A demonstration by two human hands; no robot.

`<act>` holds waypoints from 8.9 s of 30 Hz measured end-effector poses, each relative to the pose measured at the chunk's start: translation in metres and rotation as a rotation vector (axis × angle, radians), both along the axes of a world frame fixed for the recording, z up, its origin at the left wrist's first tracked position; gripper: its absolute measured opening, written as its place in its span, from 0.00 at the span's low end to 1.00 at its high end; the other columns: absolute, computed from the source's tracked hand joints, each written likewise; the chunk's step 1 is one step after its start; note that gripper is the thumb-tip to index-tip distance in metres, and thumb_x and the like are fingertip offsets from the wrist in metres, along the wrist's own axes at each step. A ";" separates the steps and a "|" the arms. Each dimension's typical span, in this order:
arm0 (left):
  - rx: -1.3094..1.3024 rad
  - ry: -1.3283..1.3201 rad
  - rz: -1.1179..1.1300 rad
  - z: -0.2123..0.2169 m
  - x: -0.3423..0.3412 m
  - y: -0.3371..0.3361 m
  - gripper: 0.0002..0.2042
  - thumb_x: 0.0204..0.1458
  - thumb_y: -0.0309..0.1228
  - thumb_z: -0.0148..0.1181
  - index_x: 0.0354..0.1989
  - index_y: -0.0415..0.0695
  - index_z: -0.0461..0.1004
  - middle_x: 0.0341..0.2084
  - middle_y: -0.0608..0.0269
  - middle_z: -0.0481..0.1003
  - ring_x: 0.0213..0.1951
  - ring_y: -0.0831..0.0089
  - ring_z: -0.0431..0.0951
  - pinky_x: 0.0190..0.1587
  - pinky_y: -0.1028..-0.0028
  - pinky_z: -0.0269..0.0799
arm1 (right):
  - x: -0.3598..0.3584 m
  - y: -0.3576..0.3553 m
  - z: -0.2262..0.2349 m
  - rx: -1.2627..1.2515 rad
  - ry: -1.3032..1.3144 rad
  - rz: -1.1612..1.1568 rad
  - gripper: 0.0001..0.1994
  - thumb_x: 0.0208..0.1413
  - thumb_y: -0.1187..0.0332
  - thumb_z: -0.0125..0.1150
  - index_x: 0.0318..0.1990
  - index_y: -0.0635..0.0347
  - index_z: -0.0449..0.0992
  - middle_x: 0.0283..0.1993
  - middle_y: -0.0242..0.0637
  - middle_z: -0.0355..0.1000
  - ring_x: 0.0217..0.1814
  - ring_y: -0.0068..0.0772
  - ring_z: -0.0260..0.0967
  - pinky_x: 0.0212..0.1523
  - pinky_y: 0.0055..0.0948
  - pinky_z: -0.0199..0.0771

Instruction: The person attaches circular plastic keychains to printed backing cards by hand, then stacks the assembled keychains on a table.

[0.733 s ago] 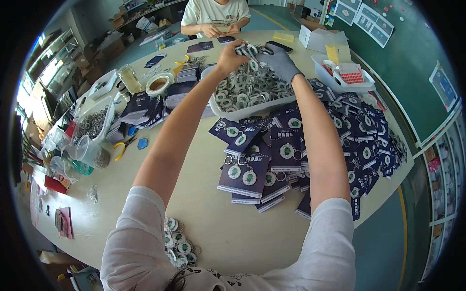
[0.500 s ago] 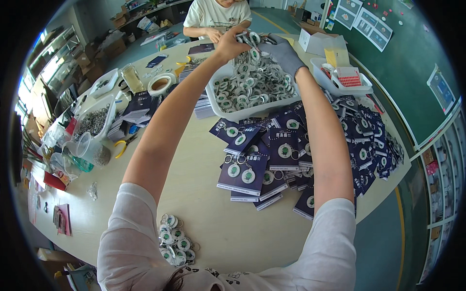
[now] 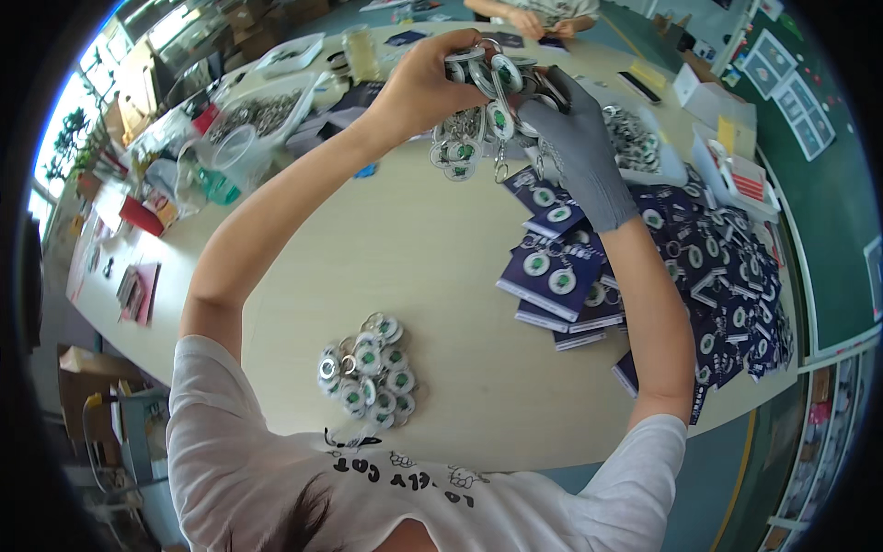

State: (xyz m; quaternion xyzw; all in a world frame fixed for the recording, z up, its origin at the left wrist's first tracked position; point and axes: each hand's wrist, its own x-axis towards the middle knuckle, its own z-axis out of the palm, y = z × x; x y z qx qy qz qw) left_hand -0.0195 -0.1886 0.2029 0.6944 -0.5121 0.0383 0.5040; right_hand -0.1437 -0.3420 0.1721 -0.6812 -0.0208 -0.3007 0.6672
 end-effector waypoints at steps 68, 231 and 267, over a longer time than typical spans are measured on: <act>-0.172 0.597 -0.071 -0.194 0.076 0.198 0.19 0.67 0.40 0.46 0.56 0.39 0.72 0.45 0.59 0.79 0.51 0.72 0.75 0.56 0.69 0.68 | 0.299 0.104 -0.079 -1.164 0.485 -0.015 0.56 0.43 0.34 0.68 0.68 0.70 0.54 0.68 0.60 0.59 0.70 0.52 0.58 0.68 0.40 0.58; -0.241 1.693 -0.128 -0.199 0.062 0.205 0.18 0.54 0.26 0.60 0.53 0.37 0.69 0.46 0.55 0.75 0.49 0.62 0.78 0.54 0.62 0.75 | 0.140 0.164 -0.116 0.410 0.491 0.246 0.10 0.59 0.69 0.63 0.46 0.61 0.79 0.38 0.33 0.78 0.35 0.20 0.74 0.30 0.17 0.71; -0.361 1.565 -0.145 -0.197 0.067 0.208 0.21 0.53 0.28 0.64 0.55 0.39 0.69 0.48 0.55 0.75 0.50 0.63 0.78 0.54 0.61 0.75 | 0.108 0.187 -0.124 -0.396 0.502 -0.006 0.11 0.55 0.67 0.67 0.41 0.64 0.79 0.30 0.35 0.78 0.31 0.19 0.74 0.34 0.21 0.73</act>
